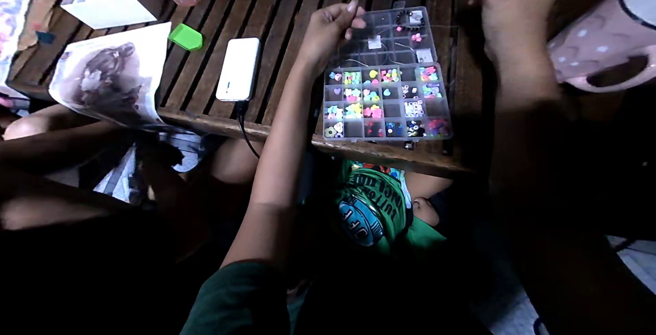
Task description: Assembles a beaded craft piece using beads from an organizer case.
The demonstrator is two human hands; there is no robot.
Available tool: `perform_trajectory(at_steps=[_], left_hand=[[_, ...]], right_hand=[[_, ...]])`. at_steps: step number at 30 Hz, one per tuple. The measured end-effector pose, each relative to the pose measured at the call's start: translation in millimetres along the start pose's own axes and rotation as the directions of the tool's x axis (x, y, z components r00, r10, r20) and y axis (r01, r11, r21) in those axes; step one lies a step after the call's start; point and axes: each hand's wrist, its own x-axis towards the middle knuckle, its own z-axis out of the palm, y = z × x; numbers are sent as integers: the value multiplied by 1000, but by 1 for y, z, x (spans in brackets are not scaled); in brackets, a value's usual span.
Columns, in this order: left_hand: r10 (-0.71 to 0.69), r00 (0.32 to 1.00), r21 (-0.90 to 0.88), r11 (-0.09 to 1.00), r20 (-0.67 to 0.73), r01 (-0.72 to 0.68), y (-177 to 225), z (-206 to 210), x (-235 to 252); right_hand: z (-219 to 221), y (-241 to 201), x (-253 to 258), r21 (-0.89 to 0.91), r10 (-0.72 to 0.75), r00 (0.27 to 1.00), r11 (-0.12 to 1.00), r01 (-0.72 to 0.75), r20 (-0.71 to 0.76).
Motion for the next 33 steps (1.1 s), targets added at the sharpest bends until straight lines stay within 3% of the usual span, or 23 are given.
perform_trajectory(at_steps=[2,3,6,8,11,13,15,18,21,23,33], left_hand=[[-4,1000,14,1000,21,4,0,0,1],[-1,1000,29,1000,24,0,0,0,0],[8,1000,53,999,30,-10,1,2,-1],[7,999,61,998,42,-10,1,1,-1],[-24,998,51,998,51,22,3,2,-2],[-30,997,38,999,66,28,3,1,-2],[-33,996,39,999,81,30,3,1,-2],[-39,995,63,997,92,33,4,3,-3],[-49,989,69,997,140,40,4,2,-5],[-51,982,65,997,180,40,4,2,-6],[-5,974,16,1000,228,2,6,8,-11]], right_hand=[[2,-11,-8,-43,57,959,998,-47,279],[7,-18,-15,-43,64,897,998,-50,437],[29,-31,-33,-5,17,590,1000,-22,807],[41,-31,-39,-18,9,407,1000,20,913],[42,-32,-39,-49,22,340,996,70,940],[39,-31,-36,-33,4,364,997,73,931],[36,-31,-35,-31,2,435,998,59,900],[35,-31,-34,-49,-3,617,997,67,787],[40,-27,-32,-80,-22,816,993,83,577],[45,-24,-31,-113,-33,891,989,94,452],[56,-14,-42,-195,-68,940,971,140,334]])
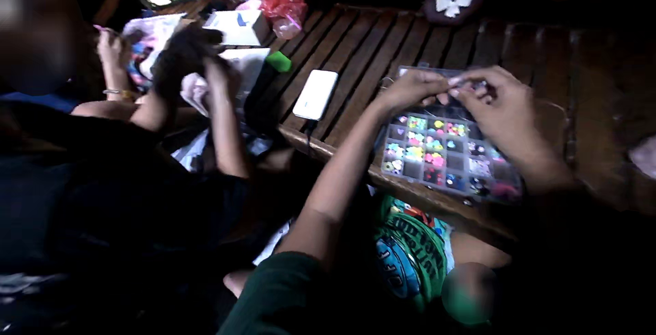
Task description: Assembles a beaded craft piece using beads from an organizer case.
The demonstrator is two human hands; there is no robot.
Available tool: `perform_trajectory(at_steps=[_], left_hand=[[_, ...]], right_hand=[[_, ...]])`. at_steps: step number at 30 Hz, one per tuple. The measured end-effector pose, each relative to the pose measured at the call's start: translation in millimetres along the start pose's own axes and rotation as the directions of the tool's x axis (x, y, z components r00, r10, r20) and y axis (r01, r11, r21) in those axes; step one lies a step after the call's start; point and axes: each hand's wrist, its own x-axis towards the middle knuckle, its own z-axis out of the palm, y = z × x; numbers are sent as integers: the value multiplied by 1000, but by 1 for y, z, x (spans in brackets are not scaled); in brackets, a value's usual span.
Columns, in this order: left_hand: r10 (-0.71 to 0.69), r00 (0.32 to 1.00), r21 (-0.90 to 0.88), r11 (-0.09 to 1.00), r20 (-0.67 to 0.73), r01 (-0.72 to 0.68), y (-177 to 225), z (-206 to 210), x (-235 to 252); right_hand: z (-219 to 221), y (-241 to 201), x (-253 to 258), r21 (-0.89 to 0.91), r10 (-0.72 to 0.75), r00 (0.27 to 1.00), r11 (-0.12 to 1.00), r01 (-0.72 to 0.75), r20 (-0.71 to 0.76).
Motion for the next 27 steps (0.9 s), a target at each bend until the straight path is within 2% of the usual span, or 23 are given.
perform_trajectory(at_steps=[5,11,17,24,27], left_hand=[[-8,1000,28,1000,-1,8,2,1,1],[-23,999,92,996,31,20,3,2,0],[-46,996,44,998,78,43,2,1,2],[-53,994,-49,998,-96,49,5,-1,1],[-77,985,-9,997,-153,76,6,0,0]], right_hand=[[6,3,0,-79,-44,997,996,39,-61],[6,6,-3,-128,-65,996,990,56,-63],[2,14,0,-142,2,997,990,-12,-75],[-15,10,3,-168,91,989,980,-109,-115],[-32,12,4,-194,105,980,971,-138,-168]])
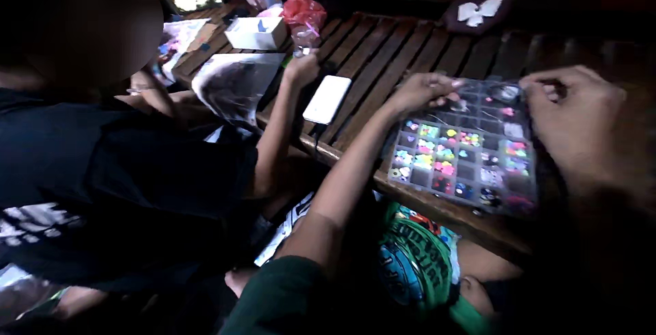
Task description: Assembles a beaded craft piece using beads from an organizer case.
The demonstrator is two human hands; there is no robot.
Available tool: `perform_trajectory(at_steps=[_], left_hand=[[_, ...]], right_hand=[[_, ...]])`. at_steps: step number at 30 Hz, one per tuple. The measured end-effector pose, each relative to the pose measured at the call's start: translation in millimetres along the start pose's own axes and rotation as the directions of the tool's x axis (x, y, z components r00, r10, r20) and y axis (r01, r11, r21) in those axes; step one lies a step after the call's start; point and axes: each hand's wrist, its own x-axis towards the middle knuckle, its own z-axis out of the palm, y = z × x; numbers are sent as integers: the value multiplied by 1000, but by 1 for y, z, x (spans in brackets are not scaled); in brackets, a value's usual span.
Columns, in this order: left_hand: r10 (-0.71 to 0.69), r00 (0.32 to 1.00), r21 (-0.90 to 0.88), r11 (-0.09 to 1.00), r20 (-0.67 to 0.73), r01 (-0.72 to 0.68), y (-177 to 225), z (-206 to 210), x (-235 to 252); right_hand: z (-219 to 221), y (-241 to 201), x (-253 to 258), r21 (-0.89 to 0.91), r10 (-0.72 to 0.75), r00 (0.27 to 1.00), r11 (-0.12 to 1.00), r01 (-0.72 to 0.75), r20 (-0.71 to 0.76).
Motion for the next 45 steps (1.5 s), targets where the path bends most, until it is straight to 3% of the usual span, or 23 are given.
perform_trajectory(at_steps=[6,8,10,11,13,15,16,22,24,25,29,31,34,45], left_hand=[[-20,997,-32,999,-68,18,-6,-1,5],[-32,996,-103,994,-85,24,-8,0,8],[-43,995,-183,983,-86,27,-10,1,10],[-49,995,-213,977,-84,30,-9,1,10],[-65,995,-249,967,-73,45,-7,0,9],[-87,994,-256,965,-69,66,-3,-1,6],[-92,993,-250,966,-72,71,-2,-1,4],[-73,995,-221,974,-65,57,-6,-1,7],[-76,994,-231,971,-79,56,-7,-2,7],[-84,993,-235,970,-85,62,-7,-1,8],[-93,989,-187,980,-113,71,-13,2,10],[-104,988,-100,991,-113,93,-13,0,9],[-114,991,-36,993,-76,112,-9,0,8],[-134,991,-76,988,-9,132,-12,4,10]], right_hand=[[-30,20,9,35,177,981,984,-175,-80],[-33,16,4,174,133,990,975,-137,34],[-29,9,-1,399,-51,972,916,-46,229],[-24,4,-2,527,-173,920,849,-42,352],[-11,-7,-5,638,-393,703,762,-112,593],[4,-18,-9,589,-466,468,793,-156,751],[10,-23,-14,559,-467,412,818,-136,783],[41,-37,-26,625,-572,380,780,-23,727],[42,-37,-27,624,-562,408,781,-27,720],[41,-35,-28,631,-550,457,775,-35,699],[33,-19,-23,503,-314,759,864,-21,571],[42,-10,-18,301,-242,840,948,99,486],[54,0,-14,163,-295,860,955,249,416],[52,0,-11,196,-165,888,977,87,429]])
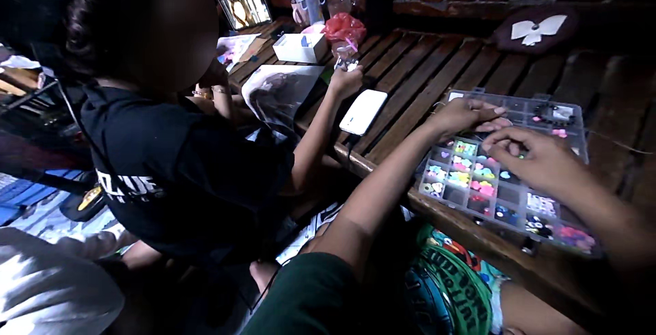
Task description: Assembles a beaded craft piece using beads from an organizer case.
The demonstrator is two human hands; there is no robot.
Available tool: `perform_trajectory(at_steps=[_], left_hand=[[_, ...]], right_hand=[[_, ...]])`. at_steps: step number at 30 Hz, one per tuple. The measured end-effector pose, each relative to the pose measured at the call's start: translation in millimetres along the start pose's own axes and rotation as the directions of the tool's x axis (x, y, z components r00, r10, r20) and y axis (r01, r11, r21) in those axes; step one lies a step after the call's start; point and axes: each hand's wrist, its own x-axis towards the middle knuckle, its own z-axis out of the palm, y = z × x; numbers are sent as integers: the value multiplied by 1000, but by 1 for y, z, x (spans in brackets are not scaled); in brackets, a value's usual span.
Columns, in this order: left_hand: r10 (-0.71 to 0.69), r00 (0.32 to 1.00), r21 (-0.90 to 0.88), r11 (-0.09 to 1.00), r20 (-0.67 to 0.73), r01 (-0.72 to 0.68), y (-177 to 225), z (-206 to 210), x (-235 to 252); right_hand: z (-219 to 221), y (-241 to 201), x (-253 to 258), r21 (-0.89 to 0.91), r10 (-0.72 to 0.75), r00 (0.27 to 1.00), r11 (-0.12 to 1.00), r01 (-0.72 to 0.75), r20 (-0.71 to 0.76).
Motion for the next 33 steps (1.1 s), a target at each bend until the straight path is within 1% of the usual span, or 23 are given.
perform_trajectory(at_steps=[3,7,10,12,15,17,19,21,25,27,28,29,30,31,32,33], left_hand=[[10,1000,-20,1000,-11,-10,-2,-1,1],[6,1000,14,1000,10,-6,1,0,-2],[2,1000,-51,999,18,-1,1,0,-2],[-19,1000,-85,996,-4,18,5,0,-5],[-10,999,-146,989,-44,4,10,2,-11],[11,999,-175,984,-33,-17,8,0,-9],[17,1000,-164,986,-13,-19,6,-1,-7],[16,1000,-157,987,2,-15,5,-2,-6],[-4,1000,-162,987,7,5,4,-4,-4],[-5,1000,-139,990,19,7,5,-4,-5],[-8,1000,-128,992,23,11,6,-4,-5],[-12,1000,-124,992,28,15,6,-4,-6],[-15,999,-129,991,34,20,7,-3,-7],[-19,999,-133,991,44,25,7,-3,-8],[-24,998,-134,990,63,32,8,-3,-9],[-32,995,-135,990,94,44,9,-4,-9]], right_hand=[[4,2,-1,25,-18,1000,1000,18,-19],[-1,2,-2,37,-3,1000,999,2,18],[-4,3,-1,34,-19,999,999,18,30],[-6,-3,-2,44,-35,999,998,34,23],[-11,-6,-8,66,-125,992,990,125,-9],[-20,-8,-9,126,-175,985,977,173,8],[-28,-13,-7,213,-241,967,952,220,77],[-34,-18,-10,269,-285,938,936,228,197],[-34,-31,-15,249,-281,856,951,186,434],[-34,-35,-15,218,-246,844,963,158,477],[-34,-34,-15,207,-230,864,967,150,448],[-35,-34,-14,210,-203,900,969,129,386],[-36,-32,-14,210,-168,942,972,108,289],[-37,-31,-13,198,-117,980,977,84,162],[-38,-30,-11,174,-68,997,983,63,26],[-39,-27,-9,148,-25,996,988,38,-89]])
